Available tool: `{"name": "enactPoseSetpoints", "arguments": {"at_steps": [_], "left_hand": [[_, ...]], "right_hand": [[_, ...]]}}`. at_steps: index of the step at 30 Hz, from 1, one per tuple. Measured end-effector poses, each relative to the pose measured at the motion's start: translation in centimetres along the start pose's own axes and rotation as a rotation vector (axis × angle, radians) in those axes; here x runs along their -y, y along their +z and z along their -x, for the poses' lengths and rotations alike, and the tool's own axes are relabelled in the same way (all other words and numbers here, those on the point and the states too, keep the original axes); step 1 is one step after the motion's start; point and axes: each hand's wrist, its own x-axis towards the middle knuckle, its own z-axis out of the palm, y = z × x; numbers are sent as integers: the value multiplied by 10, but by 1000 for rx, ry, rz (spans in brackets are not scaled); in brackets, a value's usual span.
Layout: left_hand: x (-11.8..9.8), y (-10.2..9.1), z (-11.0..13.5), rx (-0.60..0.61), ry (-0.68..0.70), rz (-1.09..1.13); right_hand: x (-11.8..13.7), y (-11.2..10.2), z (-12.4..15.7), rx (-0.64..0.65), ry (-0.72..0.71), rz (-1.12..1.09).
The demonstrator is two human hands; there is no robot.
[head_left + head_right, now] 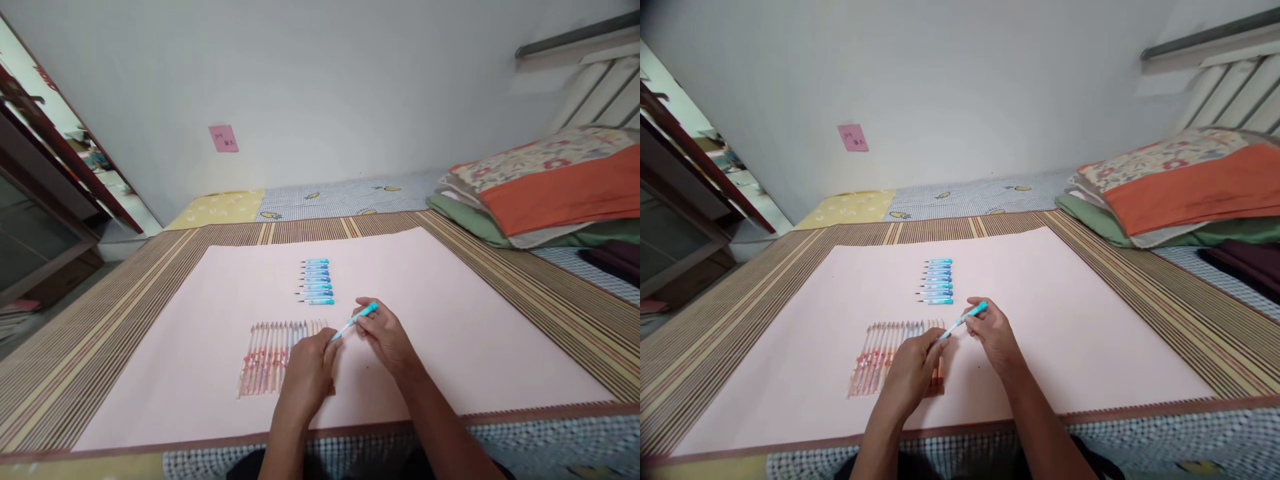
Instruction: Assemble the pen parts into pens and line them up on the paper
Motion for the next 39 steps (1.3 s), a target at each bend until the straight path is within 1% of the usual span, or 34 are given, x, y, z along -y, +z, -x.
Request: {"name": "enactPoseSetpoints", "arguments": {"at_steps": [4,7,10,15,20,24,28,31,34,39], "left_hand": [[1,1,0,12,19,-23],[2,1,0,14,16,7],[2,1,0,29,-1,55],[4,3,2,55,-10,102],[10,10,1,145,-48,276],[16,11,0,192,-99,373],[13,6,3,170,-78,408],[10,4,5,231,-58,473],[9,6,4,284,-80,556],[10,8,1,250,-77,642]], "right_hand": [[-7,3,0,3,26,-35],[-9,2,1,53,30,10],[-7,-2,1,115,17,92],[2,-10,4,150,8,178],[4,-7,7,294,90,172],[1,-4,8,341,93,168],[0,-8,7,329,76,189],[1,-11,6,286,75,176],[3,-12,7,253,94,146],[8,-11,7,265,101,136]]}}
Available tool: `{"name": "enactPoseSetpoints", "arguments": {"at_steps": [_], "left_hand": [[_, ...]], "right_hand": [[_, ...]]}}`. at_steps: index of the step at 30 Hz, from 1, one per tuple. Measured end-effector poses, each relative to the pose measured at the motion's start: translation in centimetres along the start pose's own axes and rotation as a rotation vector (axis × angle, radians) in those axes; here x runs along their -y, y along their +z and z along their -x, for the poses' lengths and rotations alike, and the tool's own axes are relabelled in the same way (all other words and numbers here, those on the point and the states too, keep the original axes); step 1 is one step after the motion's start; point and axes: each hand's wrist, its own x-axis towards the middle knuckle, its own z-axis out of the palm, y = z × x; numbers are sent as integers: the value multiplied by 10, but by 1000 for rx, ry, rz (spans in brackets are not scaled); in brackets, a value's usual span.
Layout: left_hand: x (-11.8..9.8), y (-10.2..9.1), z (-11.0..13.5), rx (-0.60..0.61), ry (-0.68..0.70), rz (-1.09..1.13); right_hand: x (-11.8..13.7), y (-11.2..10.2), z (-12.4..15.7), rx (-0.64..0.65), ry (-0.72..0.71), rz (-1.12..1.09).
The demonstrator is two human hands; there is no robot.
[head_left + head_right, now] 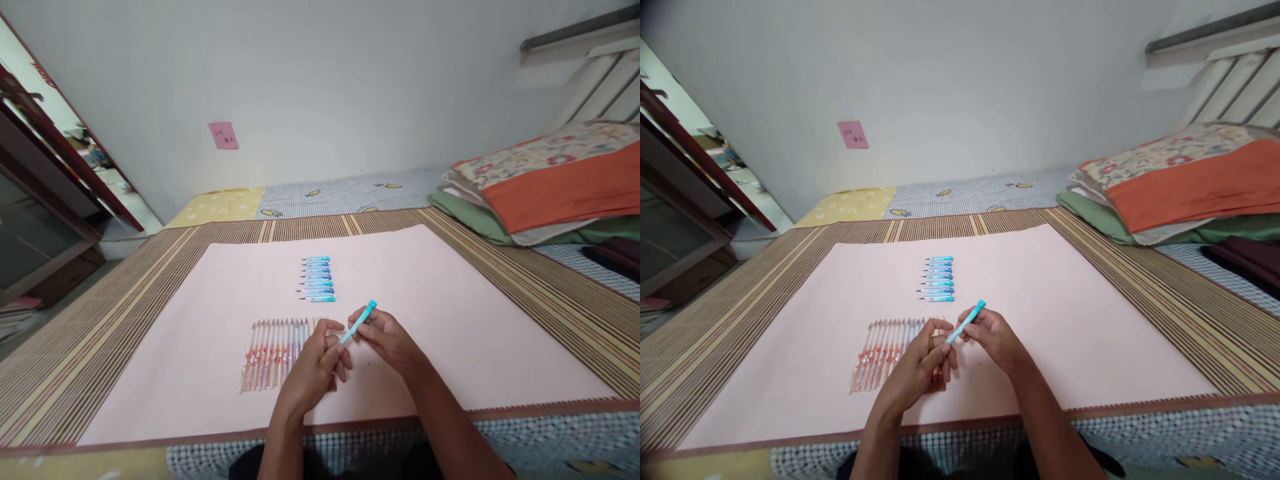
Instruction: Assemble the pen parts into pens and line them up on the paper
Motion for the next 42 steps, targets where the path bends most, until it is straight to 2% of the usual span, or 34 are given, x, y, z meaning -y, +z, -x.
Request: {"name": "enactPoseSetpoints", "arguments": {"at_steps": [5,11,15,22,26,31,34,37,42], "left_hand": [[1,-1,-2,72,3,57],[4,-1,-4,142,56,126],[5,1,-4,89,22,121],[2,13,-7,-149,55,-23],[0,18,-8,-143,72,6],[2,15,-8,-70,109,125],[3,14,-8,-55,115,122],[4,17,-9,-130,111,-2],[13,23,-14,-339,201,-502]], "right_hand": [[6,1,2,2,2,51],[6,1,4,52,45,-25],[4,0,3,45,25,53],[1,8,-1,-53,-16,194],[-2,11,0,14,27,55],[0,10,3,143,56,-107],[1,9,3,111,68,-68],[-5,11,1,13,65,0],[-16,20,-4,-118,53,23]]}}
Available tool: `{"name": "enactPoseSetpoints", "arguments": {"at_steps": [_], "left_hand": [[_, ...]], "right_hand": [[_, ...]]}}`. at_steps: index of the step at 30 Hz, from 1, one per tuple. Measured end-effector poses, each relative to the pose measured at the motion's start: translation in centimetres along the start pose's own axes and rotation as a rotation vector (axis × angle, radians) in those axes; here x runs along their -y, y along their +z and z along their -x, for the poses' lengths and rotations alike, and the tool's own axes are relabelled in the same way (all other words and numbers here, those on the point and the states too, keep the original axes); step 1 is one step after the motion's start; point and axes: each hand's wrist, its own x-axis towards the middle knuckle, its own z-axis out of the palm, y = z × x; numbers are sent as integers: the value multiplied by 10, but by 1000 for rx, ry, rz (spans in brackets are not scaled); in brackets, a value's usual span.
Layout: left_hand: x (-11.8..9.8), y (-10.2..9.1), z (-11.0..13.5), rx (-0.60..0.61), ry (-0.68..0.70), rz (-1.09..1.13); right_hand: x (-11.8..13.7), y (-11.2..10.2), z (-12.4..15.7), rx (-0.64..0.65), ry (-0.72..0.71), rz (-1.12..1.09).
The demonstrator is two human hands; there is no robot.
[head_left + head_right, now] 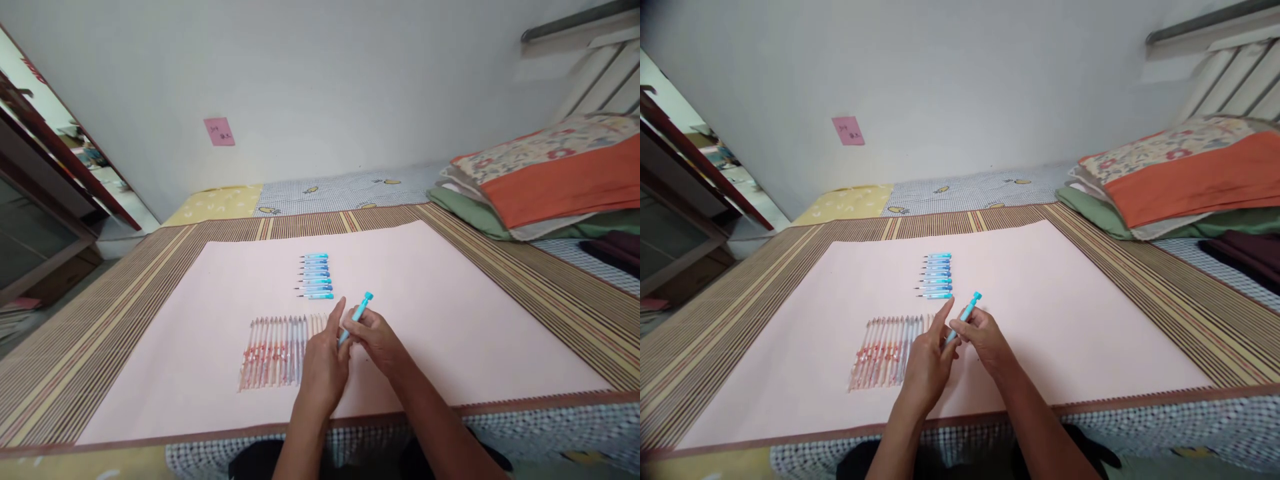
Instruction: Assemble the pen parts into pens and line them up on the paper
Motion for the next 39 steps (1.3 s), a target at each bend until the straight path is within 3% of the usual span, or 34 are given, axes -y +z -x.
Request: {"name": "enactPoseSetpoints", "arguments": {"at_steps": [3,7,10,14,16,18,21,23,30,35,39], "left_hand": [[4,5,-2,-56,17,-49],[5,3,-6,-50,-94,226],[5,-3,-6,68,-247,475],[9,-5,-6,262,-384,537],[11,-3,-7,221,-372,542],[12,1,-7,88,-302,498],[11,6,-6,-119,-131,272],[8,8,-5,-175,-59,161],[1,3,-9,-68,-216,638],[3,2,-9,1,-243,689],[0,5,-7,-30,-202,619]], "right_hand": [[-2,-1,-1,-37,10,28],[4,-12,-2,-49,32,88],[12,-20,-1,-77,3,106],[20,-22,-1,-130,-50,123],[19,-21,-1,-144,-65,106],[15,-18,-3,-168,-67,66],[9,-14,-5,-227,-42,-36],[8,-12,-6,-228,-18,-111],[16,-18,-1,-32,-19,-184],[16,-19,0,-71,-24,-135],[16,-12,0,-134,-60,-101]]}}
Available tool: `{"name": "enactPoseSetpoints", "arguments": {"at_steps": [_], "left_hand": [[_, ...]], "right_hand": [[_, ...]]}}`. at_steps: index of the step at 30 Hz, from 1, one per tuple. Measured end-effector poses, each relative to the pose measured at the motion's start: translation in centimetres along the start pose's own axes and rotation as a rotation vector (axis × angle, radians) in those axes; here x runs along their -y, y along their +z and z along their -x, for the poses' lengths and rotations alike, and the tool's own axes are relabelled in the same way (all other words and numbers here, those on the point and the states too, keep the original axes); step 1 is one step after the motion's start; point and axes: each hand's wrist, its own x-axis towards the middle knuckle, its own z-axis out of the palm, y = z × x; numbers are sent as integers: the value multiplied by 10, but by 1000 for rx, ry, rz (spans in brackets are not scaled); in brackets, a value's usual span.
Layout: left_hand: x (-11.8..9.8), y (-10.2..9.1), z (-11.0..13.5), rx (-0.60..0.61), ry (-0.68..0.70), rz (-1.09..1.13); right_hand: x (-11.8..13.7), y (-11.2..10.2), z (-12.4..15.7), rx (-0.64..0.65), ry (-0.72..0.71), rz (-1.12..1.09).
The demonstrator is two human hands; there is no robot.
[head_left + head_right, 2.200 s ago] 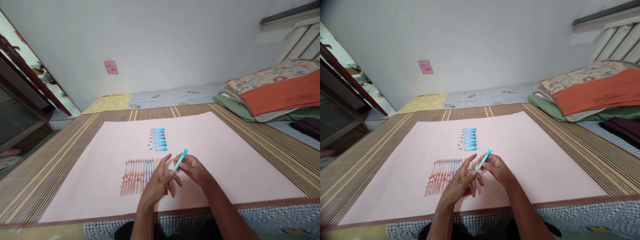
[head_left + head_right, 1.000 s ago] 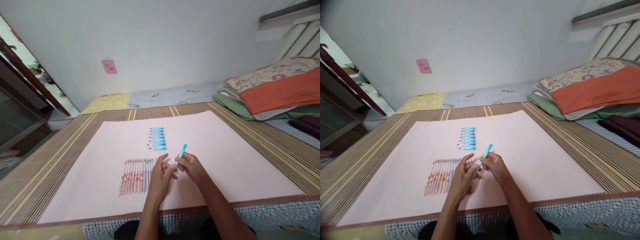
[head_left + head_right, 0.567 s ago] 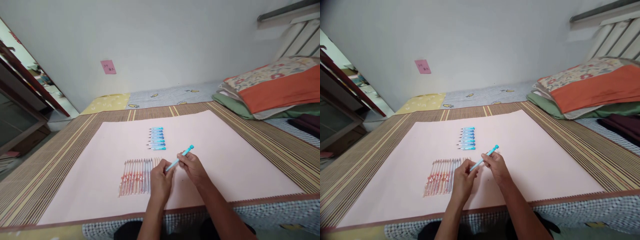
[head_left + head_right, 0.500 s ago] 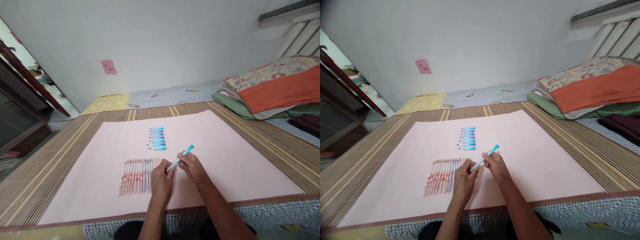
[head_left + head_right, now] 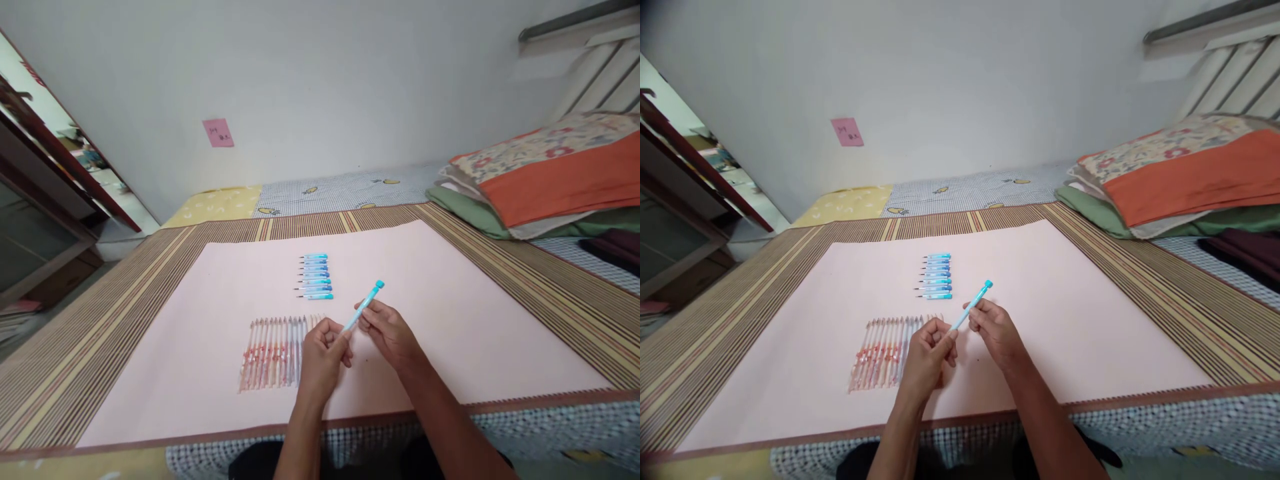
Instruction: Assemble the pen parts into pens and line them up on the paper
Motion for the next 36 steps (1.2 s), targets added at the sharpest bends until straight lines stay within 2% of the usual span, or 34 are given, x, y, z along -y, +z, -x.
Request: {"name": "enactPoseSetpoints", "arguments": {"at_steps": [4,9,12,15,20,23,26,31,33,36], "left_hand": [[-1,2,2,-55,74,-96],[3,-6,0,134,-71,48],[4,-7,-2,143,-60,39],[4,-4,0,60,53,-122],[7,1,6,-158,369,-664],[11,3,9,-226,481,-765],[13,8,9,-272,414,-632],[11,18,2,-205,135,-54],[10,19,0,-184,100,26],[10,17,1,-188,108,-4]], "right_hand": [[-1,6,2,-36,-50,7],[2,6,5,26,21,-30],[2,3,5,22,26,-27],[0,3,4,-9,14,-10],[-7,7,0,-104,-29,-15],[-10,12,-2,-121,-26,-69],[-11,13,-2,-135,-19,-88],[-13,10,-3,-147,-19,-97],[-15,9,-3,-131,-11,-89],[-16,10,-2,-116,-11,-66]]}}
